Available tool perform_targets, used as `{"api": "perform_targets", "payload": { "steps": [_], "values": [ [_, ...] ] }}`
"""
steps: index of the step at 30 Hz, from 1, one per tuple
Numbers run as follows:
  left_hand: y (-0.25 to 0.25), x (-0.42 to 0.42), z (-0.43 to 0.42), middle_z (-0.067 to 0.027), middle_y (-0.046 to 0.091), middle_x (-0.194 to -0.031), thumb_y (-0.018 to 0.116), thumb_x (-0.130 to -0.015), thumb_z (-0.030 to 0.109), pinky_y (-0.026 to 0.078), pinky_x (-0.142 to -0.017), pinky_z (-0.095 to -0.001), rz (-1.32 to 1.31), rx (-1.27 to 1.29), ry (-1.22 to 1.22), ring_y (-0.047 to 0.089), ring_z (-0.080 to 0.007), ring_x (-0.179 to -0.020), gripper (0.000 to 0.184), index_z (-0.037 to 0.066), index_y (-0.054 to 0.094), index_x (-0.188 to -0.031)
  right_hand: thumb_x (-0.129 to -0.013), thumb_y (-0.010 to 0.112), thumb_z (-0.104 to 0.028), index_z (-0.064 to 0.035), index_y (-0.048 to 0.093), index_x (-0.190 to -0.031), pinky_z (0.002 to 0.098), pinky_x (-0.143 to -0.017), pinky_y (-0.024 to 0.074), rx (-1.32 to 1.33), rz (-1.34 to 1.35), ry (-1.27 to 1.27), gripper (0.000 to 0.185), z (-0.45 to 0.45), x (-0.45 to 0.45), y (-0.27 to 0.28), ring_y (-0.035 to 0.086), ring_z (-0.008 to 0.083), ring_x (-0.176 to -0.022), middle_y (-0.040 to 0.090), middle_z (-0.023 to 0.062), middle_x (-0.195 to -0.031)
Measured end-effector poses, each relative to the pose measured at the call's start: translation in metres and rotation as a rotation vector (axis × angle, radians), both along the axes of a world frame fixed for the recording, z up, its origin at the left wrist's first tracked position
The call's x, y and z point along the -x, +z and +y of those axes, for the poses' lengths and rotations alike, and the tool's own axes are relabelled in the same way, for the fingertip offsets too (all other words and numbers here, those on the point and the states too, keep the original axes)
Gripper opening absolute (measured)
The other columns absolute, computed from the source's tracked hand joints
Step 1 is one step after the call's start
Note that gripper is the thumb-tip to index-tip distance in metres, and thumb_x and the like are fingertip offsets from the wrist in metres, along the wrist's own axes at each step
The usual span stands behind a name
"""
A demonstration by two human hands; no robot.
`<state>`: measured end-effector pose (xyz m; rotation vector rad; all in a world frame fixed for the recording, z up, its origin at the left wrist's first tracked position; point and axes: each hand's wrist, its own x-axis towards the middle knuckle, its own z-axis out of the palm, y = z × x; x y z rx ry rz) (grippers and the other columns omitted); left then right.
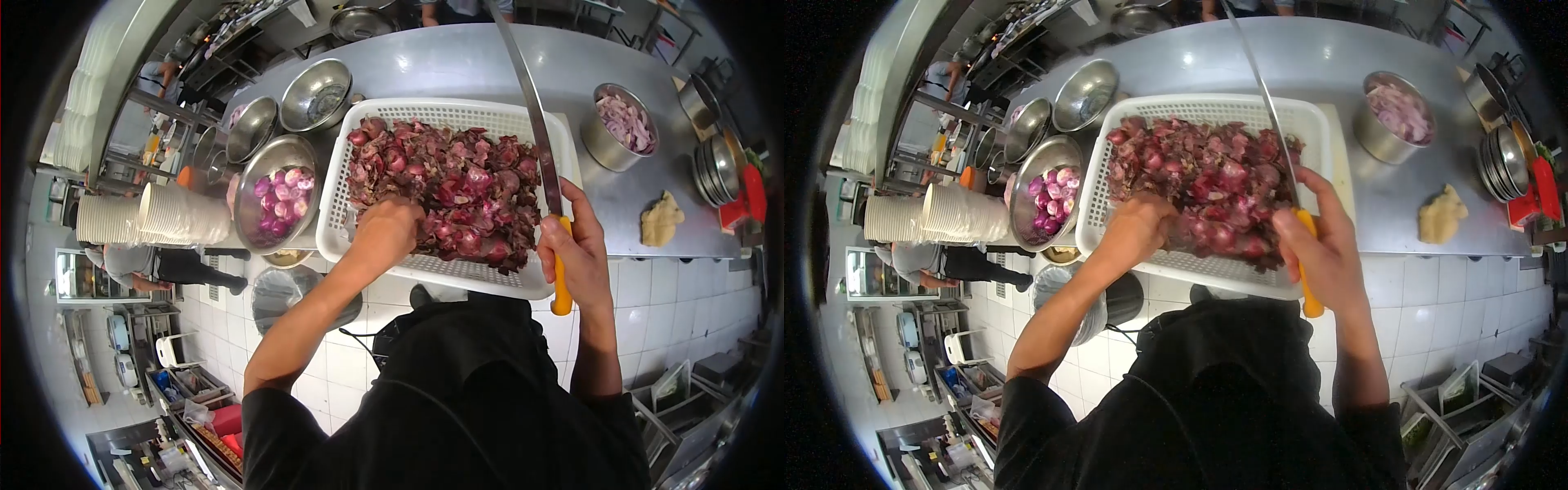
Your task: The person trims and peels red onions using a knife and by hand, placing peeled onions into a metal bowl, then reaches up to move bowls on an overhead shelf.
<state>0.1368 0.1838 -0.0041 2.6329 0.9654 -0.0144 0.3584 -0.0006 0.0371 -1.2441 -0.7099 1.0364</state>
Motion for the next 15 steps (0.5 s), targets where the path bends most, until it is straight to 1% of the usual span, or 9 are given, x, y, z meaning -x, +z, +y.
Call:
{"api": "perform_targets", "payload": {
  "steps": [2, 3, 6, 9, 12, 15],
  "values": [
    [-0.022, 0.001, 0.003, -0.0133, 0.066, -0.099, 0.073, -0.073, 0.015, 0.051, -0.089, -0.0431, 0.05, -0.077, -0.058, 0.061, -0.0332, -0.104, 0.018, 0.004, 0.073, -0.088, -0.097, 0.061, -0.016, 0.0008, 0.035, -0.144, 0.0227, -0.046, 0.0366, 0.003, 0.008, 0.008, 0.057, 0.001, 0.002, 0.001, 0.045, 0.0064, -0.048, 0.05, -0.0009, -0.061],
    [-0.023, 0.0, 0.002, -0.0136, 0.066, -0.098, 0.073, -0.073, 0.016, 0.051, -0.089, -0.0435, 0.076, -0.116, -0.087, 0.061, -0.0337, -0.104, 0.02, 0.004, 0.072, -0.089, -0.097, 0.061, -0.016, 0.0008, 0.034, -0.145, 0.0228, -0.046, 0.0366, 0.002, 0.012, 0.012, 0.057, 0.002, 0.003, 0.002, 0.045, 0.0065, -0.048, 0.05, -0.0008, -0.061],
    [-0.02, -0.004, -0.001, -0.0137, 0.067, -0.095, 0.076, -0.072, 0.02, 0.05, -0.091, -0.044, -0.011, -0.158, -0.149, 0.061, -0.0343, -0.103, 0.027, 0.003, 0.071, -0.093, -0.097, 0.06, -0.014, 0.001, 0.034, -0.145, 0.0229, -0.046, 0.0366, 0.0, 0.017, 0.022, 0.058, 0.002, 0.005, 0.002, 0.045, 0.0066, -0.048, 0.05, -0.0004, -0.062],
    [-0.028, -0.006, -0.005, -0.0164, 0.067, -0.099, 0.074, -0.069, 0.011, 0.05, -0.091, -0.0416, 0.075, -0.145, -0.152, 0.06, -0.0331, -0.106, 0.037, 0.001, 0.066, -0.103, -0.097, 0.06, -0.013, 0.0011, 0.034, -0.145, 0.0229, -0.046, 0.0365, -0.016, 0.015, 0.027, 0.057, -0.001, 0.006, 0.002, 0.045, 0.0066, -0.048, 0.051, -0.0003, -0.062],
    [-0.026, -0.013, -0.004, -0.0167, 0.066, -0.101, 0.076, -0.069, 0.013, 0.05, -0.092, -0.0429, 0.228, -0.148, -0.139, 0.059, -0.0329, -0.109, 0.046, 0.002, 0.063, -0.112, -0.097, 0.059, -0.012, 0.0009, 0.033, -0.145, 0.0226, -0.046, 0.0364, -0.059, 0.003, 0.016, 0.056, -0.004, 0.006, 0.003, 0.045, 0.0066, -0.048, 0.051, -0.0004, -0.063],
    [-0.026, -0.017, -0.005, -0.017, 0.067, -0.101, 0.077, -0.067, 0.014, 0.049, -0.093, -0.0438, 0.274, -0.177, -0.149, 0.058, -0.033, -0.11, 0.05, 0.002, 0.062, -0.114, -0.098, 0.054, -0.014, -0.0007, 0.031, -0.147, 0.0229, -0.045, 0.0375, -0.07, -0.03, 0.015, 0.055, -0.006, 0.006, 0.002, 0.045, 0.0068, -0.048, 0.049, 0.0003, -0.062]
  ]
}}
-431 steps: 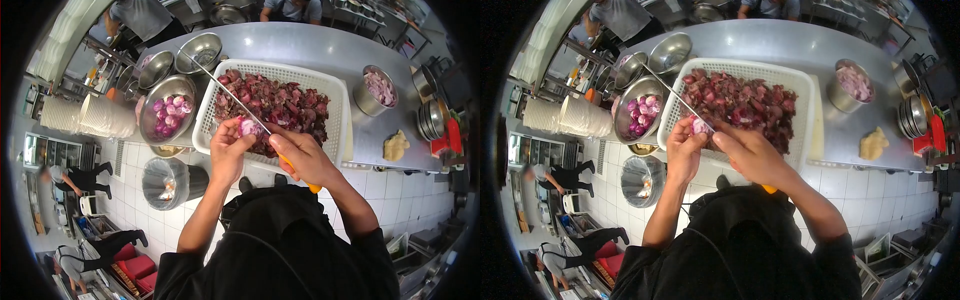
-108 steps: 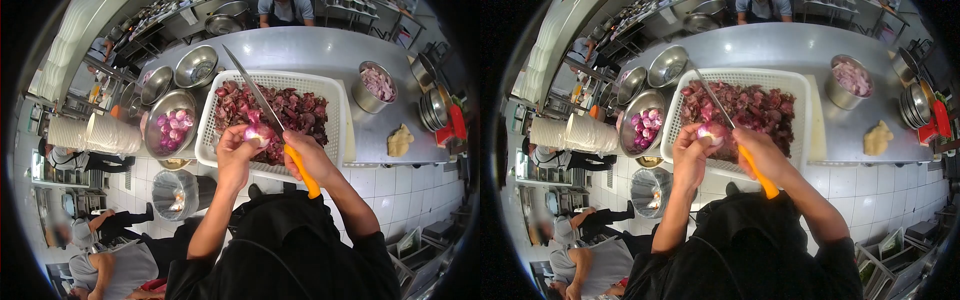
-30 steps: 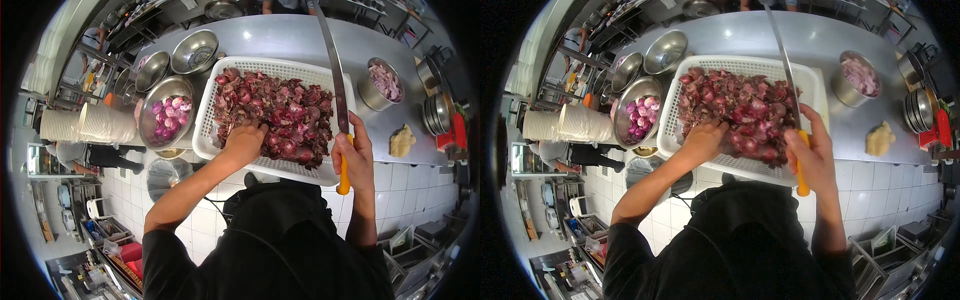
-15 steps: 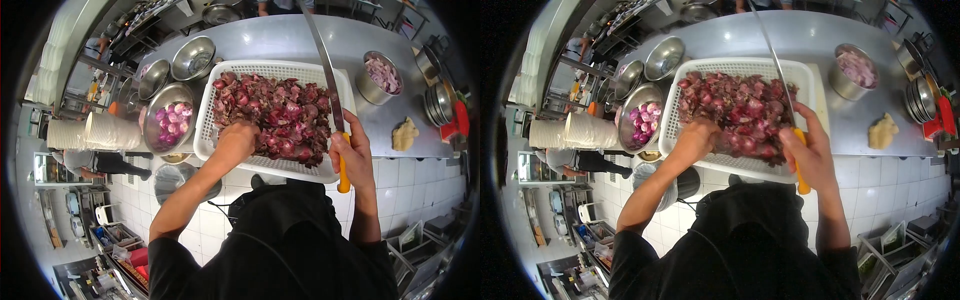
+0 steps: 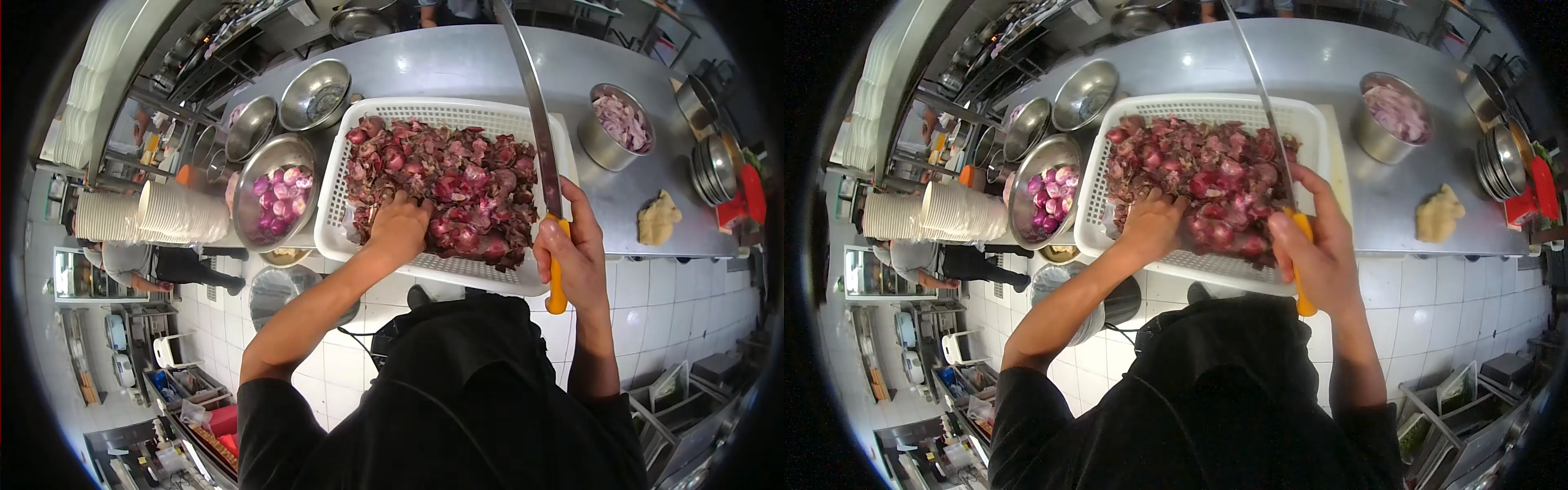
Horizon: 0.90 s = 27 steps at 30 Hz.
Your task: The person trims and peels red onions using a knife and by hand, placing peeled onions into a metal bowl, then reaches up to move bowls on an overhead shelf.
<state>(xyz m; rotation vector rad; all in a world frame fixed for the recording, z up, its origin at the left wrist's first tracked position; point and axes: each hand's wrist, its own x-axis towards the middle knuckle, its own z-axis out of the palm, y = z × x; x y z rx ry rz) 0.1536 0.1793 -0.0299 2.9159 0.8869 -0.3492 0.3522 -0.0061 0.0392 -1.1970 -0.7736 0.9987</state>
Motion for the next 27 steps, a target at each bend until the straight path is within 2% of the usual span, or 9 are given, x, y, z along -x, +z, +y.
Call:
{"api": "perform_targets", "payload": {
  "steps": [6, 9, 10, 13, 14, 17, 21, 24, 27],
  "values": [
    [0.036, 0.019, 0.004, -0.0164, 0.065, -0.106, 0.081, -0.065, 0.015, 0.052, -0.085, -0.0399, -0.404, 0.197, 0.171, 0.063, -0.0315, -0.098, 0.052, 0.004, 0.064, -0.113, -0.1, 0.053, -0.018, -0.0011, 0.03, -0.148, 0.0231, -0.045, 0.0386, 0.04, -0.029, 0.034, 0.056, -0.008, -0.006, 0.0, 0.045, 0.0067, -0.049, 0.049, 0.0007, -0.064],
    [0.051, 0.028, 0.012, -0.0131, 0.064, -0.105, 0.082, -0.065, 0.009, 0.052, -0.077, -0.0324, -0.634, 0.457, 0.33, 0.065, -0.025, -0.094, 0.051, 0.005, 0.065, -0.112, -0.097, 0.058, -0.016, -0.0012, 0.034, -0.146, 0.0223, -0.045, 0.0374, 0.069, 0.014, 0.025, 0.056, -0.007, -0.004, -0.002, 0.045, 0.0066, -0.049, 0.05, -0.0002, -0.063],
    [0.048, 0.03, 0.016, -0.009, 0.063, -0.101, 0.08, -0.069, 0.001, 0.051, -0.075, -0.0294, -0.733, 0.618, 0.38, 0.064, -0.0168, -0.09, 0.05, 0.003, 0.063, -0.117, -0.096, 0.06, -0.015, -0.0014, 0.036, -0.144, 0.0219, -0.046, 0.0368, 0.076, 0.038, 0.02, 0.055, -0.005, -0.003, -0.002, 0.045, 0.0064, -0.048, 0.051, -0.0006, -0.062],
    [0.057, 0.029, 0.013, -0.0068, 0.063, -0.099, 0.077, -0.074, -0.004, 0.052, -0.075, -0.0327, -1.014, 1.095, 0.62, 0.062, -0.0126, -0.085, 0.052, 0.003, 0.059, -0.123, -0.097, 0.06, -0.016, -0.0017, 0.036, -0.144, 0.0216, -0.046, 0.0374, 0.052, 0.028, 0.043, 0.055, -0.001, -0.001, -0.002, 0.045, 0.0065, -0.049, 0.051, -0.0005, -0.062],
    [0.059, 0.028, 0.013, -0.0054, 0.061, -0.096, 0.069, -0.08, -0.005, 0.054, -0.08, -0.0388, -1.012, 1.034, 0.658, 0.062, -0.0132, -0.077, 0.051, 0.004, 0.055, -0.128, -0.097, 0.06, -0.016, -0.0021, 0.037, -0.144, 0.0216, -0.046, 0.0375, 0.057, 0.026, 0.043, 0.055, 0.0, 0.0, -0.001, 0.045, 0.0064, -0.049, 0.051, -0.0006, -0.062],
    [0.046, 0.033, 0.02, -0.0036, 0.06, -0.096, 0.062, -0.083, -0.003, 0.055, -0.085, -0.0414, -1.343, 1.473, 0.774, 0.062, -0.0151, -0.08, 0.048, 0.005, 0.054, -0.129, -0.097, 0.06, -0.016, -0.0031, 0.038, -0.144, 0.0213, -0.047, 0.0376, 0.08, 0.013, 0.058, 0.054, 0.005, 0.0, -0.001, 0.046, 0.006, -0.051, 0.051, -0.001, -0.063],
    [0.045, 0.03, 0.016, -0.004, 0.059, -0.099, 0.057, -0.083, -0.004, 0.054, -0.092, -0.0433, -1.471, 1.624, 0.854, 0.061, -0.016, -0.09, 0.048, 0.002, 0.052, -0.13, -0.097, 0.06, -0.016, -0.0041, 0.039, -0.144, 0.021, -0.048, 0.0379, 0.134, -0.003, 0.113, 0.053, 0.006, 0.0, -0.001, 0.047, 0.0053, -0.053, 0.052, -0.0016, -0.067],
    [0.028, 0.027, 0.019, -0.006, 0.06, -0.103, 0.058, -0.081, -0.007, 0.055, -0.089, -0.0396, -1.48, 1.621, 0.606, 0.062, -0.0173, -0.091, 0.05, 0.003, 0.05, -0.13, -0.097, 0.061, -0.016, -0.0047, 0.04, -0.144, 0.021, -0.048, 0.0383, 0.204, -0.026, 0.161, 0.053, 0.002, 0.002, 0.002, 0.048, 0.0052, -0.054, 0.052, -0.0016, -0.069],
    [0.041, 0.01, 0.009, -0.0082, 0.062, -0.107, 0.064, -0.079, -0.005, 0.054, -0.083, -0.0329, -1.519, 1.312, 0.819, 0.064, -0.0198, -0.093, 0.05, 0.002, 0.051, -0.126, -0.097, 0.062, -0.018, -0.0051, 0.04, -0.144, 0.0212, -0.048, 0.0392, 0.255, 0.004, 0.219, 0.054, -0.002, 0.003, 0.002, 0.049, 0.0054, -0.055, 0.051, -0.0015, -0.069]
  ]
}}
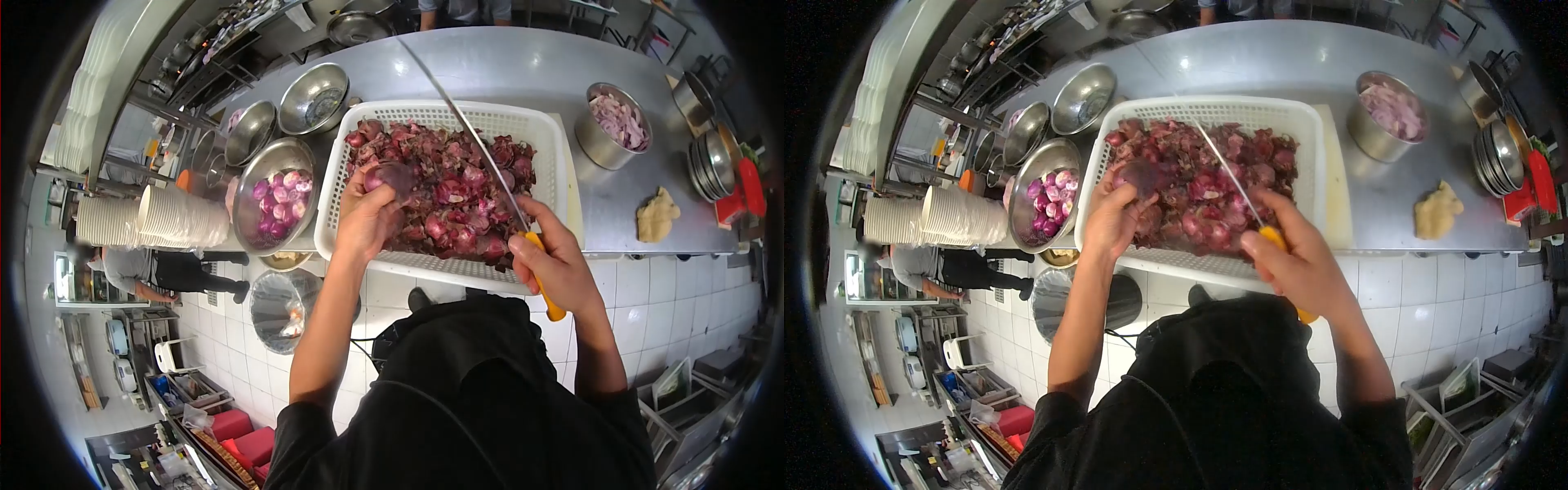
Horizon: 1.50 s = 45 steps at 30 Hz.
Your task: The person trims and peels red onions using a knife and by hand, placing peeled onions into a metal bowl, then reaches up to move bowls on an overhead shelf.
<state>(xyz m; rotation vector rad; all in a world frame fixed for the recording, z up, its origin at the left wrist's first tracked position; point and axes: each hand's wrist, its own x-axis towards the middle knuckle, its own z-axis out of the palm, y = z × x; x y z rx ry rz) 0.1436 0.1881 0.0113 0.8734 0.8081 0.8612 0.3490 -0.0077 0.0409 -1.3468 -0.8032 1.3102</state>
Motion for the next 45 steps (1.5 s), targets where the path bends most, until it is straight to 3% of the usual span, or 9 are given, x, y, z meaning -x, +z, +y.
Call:
{"api": "perform_targets", "payload": {
  "steps": [6, 13, 16, 22, 25, 28, 31, 34, 45],
  "values": [
    [-0.007, -0.005, 0.003, -0.0135, 0.066, -0.105, 0.078, -0.066, 0.004, 0.052, -0.083, -0.0321, 0.819, -0.714, 0.058, 0.066, -0.0229, -0.092, 0.055, -0.003, 0.057, -0.117, -0.097, 0.061, -0.023, -0.0058, 0.042, -0.144, 0.0221, -0.049, 0.0414, 0.121, -0.049, 0.096, 0.053, -0.003, 0.002, 0.001, 0.05, 0.0067, -0.056, 0.052, -0.0005, -0.069],
    [-0.02, -0.009, 0.004, -0.0112, 0.067, -0.102, 0.079, -0.066, 0.002, 0.053, -0.082, -0.031, 0.596, -0.571, 0.011, 0.066, -0.0195, -0.09, 0.056, -0.003, 0.059, -0.118, -0.095, 0.063, -0.033, -0.0054, 0.044, -0.142, 0.0287, -0.06, 0.0461, 0.199, -0.195, 0.243, 0.058, -0.006, 0.006, 0.005, 0.058, 0.012, -0.064, 0.058, 0.0045, -0.072],
    [-0.006, -0.011, -0.004, -0.0098, 0.067, -0.103, 0.079, -0.069, -0.002, 0.053, -0.08, -0.0278, 0.475, -0.408, -0.016, 0.065, -0.0162, -0.09, 0.057, -0.002, 0.056, -0.121, -0.097, 0.063, -0.025, -0.007, 0.044, -0.142, 0.0253, -0.052, 0.0426, 0.121, -0.332, 0.22, 0.052, -0.007, 0.012, -0.004, 0.051, 0.0076, -0.056, 0.053, 0.0, -0.066],
    [0.006, -0.007, -0.011, -0.0089, 0.065, -0.103, 0.074, -0.076, -0.009, 0.055, -0.081, -0.0278, 0.246, -0.282, -0.008, 0.066, -0.0158, -0.09, 0.056, -0.001, 0.051, -0.126, -0.096, 0.064, -0.027, -0.0037, 0.046, -0.139, 0.0283, -0.056, 0.0442, 0.087, -0.491, 0.155, 0.052, -0.008, 0.008, -0.016, 0.053, 0.0096, -0.058, 0.055, 0.0015, -0.068],
    [0.013, -0.004, -0.016, -0.0095, 0.065, -0.105, 0.069, -0.08, -0.011, 0.057, -0.086, -0.032, 0.108, -0.111, -0.04, 0.066, -0.0177, -0.093, 0.056, -0.001, 0.05, -0.131, -0.096, 0.062, -0.036, -0.006, 0.046, -0.139, 0.0363, -0.073, 0.0493, 0.142, -0.469, 0.148, 0.055, -0.006, 0.005, -0.001, 0.066, 0.0264, -0.077, 0.064, 0.0157, -0.08],
    [0.003, 0.001, -0.013, -0.0097, 0.063, -0.109, 0.065, -0.084, -0.01, 0.057, -0.092, -0.0367, -0.039, 0.055, -0.069, 0.066, -0.0204, -0.097, 0.055, 0.001, 0.048, -0.135, -0.097, 0.061, -0.025, -0.0037, 0.045, -0.14, 0.0285, -0.057, 0.0435, 0.074, -0.4, 0.12, 0.05, -0.006, 0.011, 0.01, 0.052, 0.0096, -0.059, 0.054, 0.0023, -0.067],
    [0.002, -0.002, -0.018, -0.009, 0.062, -0.112, 0.063, -0.088, -0.007, 0.056, -0.096, -0.039, -0.037, 0.04, -0.073, 0.066, -0.0225, -0.103, 0.051, 0.001, 0.048, -0.136, -0.098, 0.061, -0.025, -0.0042, 0.045, -0.14, 0.0284, -0.056, 0.0419, 0.038, -0.379, 0.176, 0.049, -0.009, 0.017, 0.012, 0.051, 0.0093, -0.058, 0.053, 0.0012, -0.065],
    [-0.002, -0.005, -0.024, -0.0091, 0.062, -0.112, 0.063, -0.088, -0.006, 0.056, -0.096, -0.0387, -0.023, -0.022, -0.051, 0.066, -0.0229, -0.104, 0.047, -0.001, 0.049, -0.132, -0.098, 0.059, -0.035, -0.0044, 0.047, -0.137, 0.0363, -0.072, 0.0487, 0.098, -0.43, 0.239, 0.051, -0.008, 0.021, 0.018, 0.065, 0.0268, -0.076, 0.065, 0.0159, -0.081],
    [-0.01, -0.004, -0.027, -0.0071, 0.061, -0.114, 0.063, -0.09, 0.001, 0.051, -0.099, -0.042, -0.036, -0.038, -0.029, 0.063, -0.022, -0.107, 0.039, -0.001, 0.052, -0.127, -0.099, 0.056, -0.035, -0.005, 0.043, -0.139, 0.0389, -0.075, 0.05, 0.123, -0.488, 0.264, 0.051, -0.007, 0.017, 0.014, 0.068, 0.0318, -0.079, 0.067, 0.0178, -0.083]
  ]
}}
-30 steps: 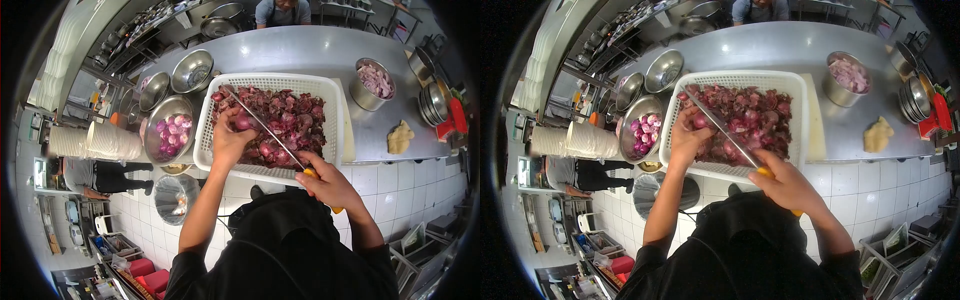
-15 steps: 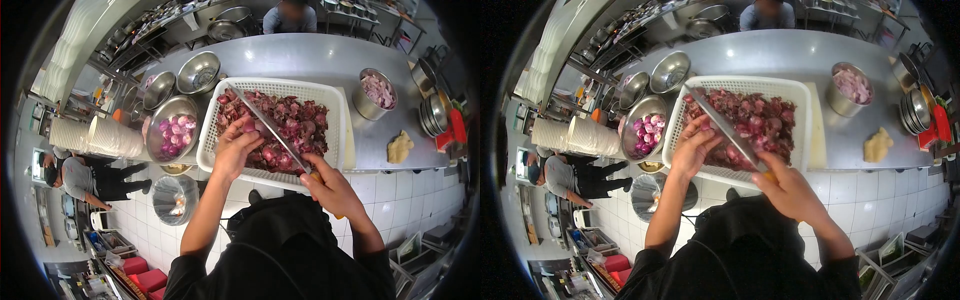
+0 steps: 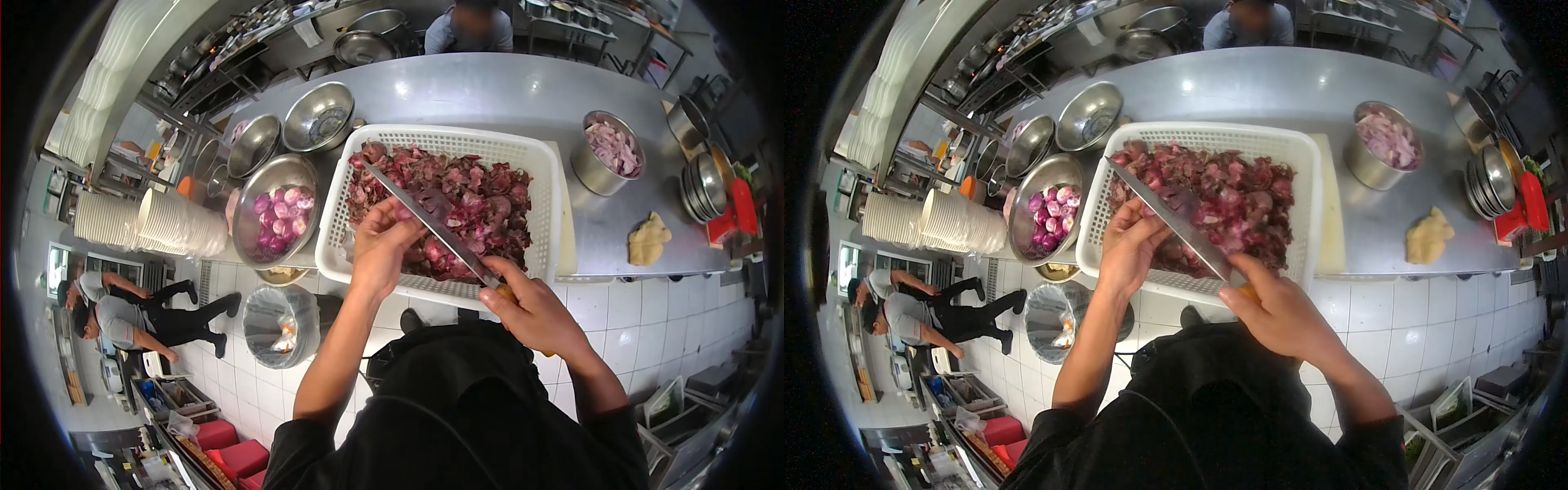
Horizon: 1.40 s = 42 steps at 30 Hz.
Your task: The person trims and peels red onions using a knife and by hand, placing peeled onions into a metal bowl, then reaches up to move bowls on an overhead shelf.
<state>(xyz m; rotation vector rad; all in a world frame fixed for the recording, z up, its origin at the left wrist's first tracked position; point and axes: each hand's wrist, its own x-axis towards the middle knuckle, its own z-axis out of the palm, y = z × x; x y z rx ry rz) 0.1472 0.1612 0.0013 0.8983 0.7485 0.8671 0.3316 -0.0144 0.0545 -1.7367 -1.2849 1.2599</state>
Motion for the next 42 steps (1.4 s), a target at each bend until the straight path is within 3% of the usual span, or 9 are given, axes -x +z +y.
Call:
{"api": "perform_targets", "payload": {
  "steps": [11, 17, 26, 35, 38, 41, 42],
  "values": [
    [0.009, -0.003, -0.001, -0.0095, 0.064, -0.108, 0.064, -0.091, -0.002, 0.057, -0.088, -0.0371, -0.071, 0.037, 0.088, 0.067, -0.0212, -0.098, 0.031, 0.0, 0.053, -0.12, -0.101, 0.052, -0.032, -0.0036, 0.03, -0.149, 0.0417, -0.079, 0.0504, -0.055, -0.039, 0.043, 0.06, -0.005, 0.001, 0.001, 0.068, 0.0399, -0.087, 0.068, 0.023, -0.09],
    [0.003, -0.004, -0.006, -0.0084, 0.064, -0.108, 0.065, -0.087, -0.006, 0.056, -0.086, -0.0324, 0.025, -0.097, 0.107, 0.065, -0.0168, -0.096, 0.033, -0.001, 0.055, -0.117, -0.102, 0.05, -0.029, -0.0017, 0.022, -0.153, 0.0456, -0.081, 0.0501, -0.106, -0.043, 0.031, 0.064, 0.0, 0.01, 0.003, 0.067, 0.0437, -0.091, 0.068, 0.0265, -0.095],
    [-0.002, -0.004, -0.017, -0.0083, 0.065, -0.105, 0.064, -0.084, -0.009, 0.055, -0.082, -0.0284, 0.063, -0.155, 0.179, 0.064, -0.0144, -0.092, 0.035, 0.0, 0.054, -0.116, -0.101, 0.051, -0.029, 0.0037, 0.026, -0.148, 0.0492, -0.081, 0.0496, -0.319, -0.137, -0.017, 0.063, 0.023, 0.027, -0.024, 0.065, 0.0473, -0.094, 0.066, 0.0305, -0.097],
    [-0.013, -0.007, -0.037, -0.0103, 0.067, -0.106, 0.064, -0.083, -0.012, 0.054, -0.086, -0.0312, 0.069, -0.249, 0.182, 0.065, -0.0168, -0.095, 0.04, -0.001, 0.052, -0.119, -0.102, 0.047, -0.033, 0.005, 0.031, -0.147, 0.0494, -0.076, 0.0516, -0.276, -0.104, -0.025, 0.061, 0.052, 0.037, -0.034, 0.065, 0.0484, -0.089, 0.065, 0.0319, -0.1],
    [-0.016, -0.013, -0.047, -0.0136, 0.065, -0.115, 0.063, -0.083, -0.015, 0.054, -0.088, -0.0315, 0.033, -0.285, 0.142, 0.064, -0.019, -0.103, 0.044, -0.001, 0.05, -0.124, -0.102, 0.048, -0.037, 0.001, 0.031, -0.15, 0.043, -0.063, 0.0529, -0.509, -0.083, -0.13, 0.064, 0.069, 0.033, -0.062, 0.069, 0.0375, -0.073, 0.068, 0.0237, -0.093],
    [-0.011, -0.007, -0.038, -0.0134, 0.061, -0.123, 0.06, -0.083, -0.018, 0.053, -0.092, -0.0315, -0.069, -0.218, 0.052, 0.061, -0.0195, -0.11, 0.051, 0.0, 0.05, -0.13, -0.104, 0.044, -0.039, -0.0096, 0.035, -0.153, 0.0314, -0.049, 0.0463, -0.014, 0.383, -0.108, 0.057, 0.067, 0.019, -0.015, 0.055, 0.0161, -0.051, 0.056, 0.0061, -0.064],
    [-0.007, -0.005, -0.034, -0.0129, 0.06, -0.124, 0.06, -0.083, -0.018, 0.052, -0.092, -0.0314, -0.112, -0.162, 0.039, 0.061, -0.0195, -0.111, 0.053, 0.0, 0.05, -0.131, -0.102, 0.049, -0.042, -0.0105, 0.034, -0.153, 0.0255, -0.043, 0.041, 0.018, 0.443, -0.13, 0.062, 0.067, 0.016, -0.02, 0.05, 0.0077, -0.054, 0.053, 0.0021, -0.07]
  ]
}}
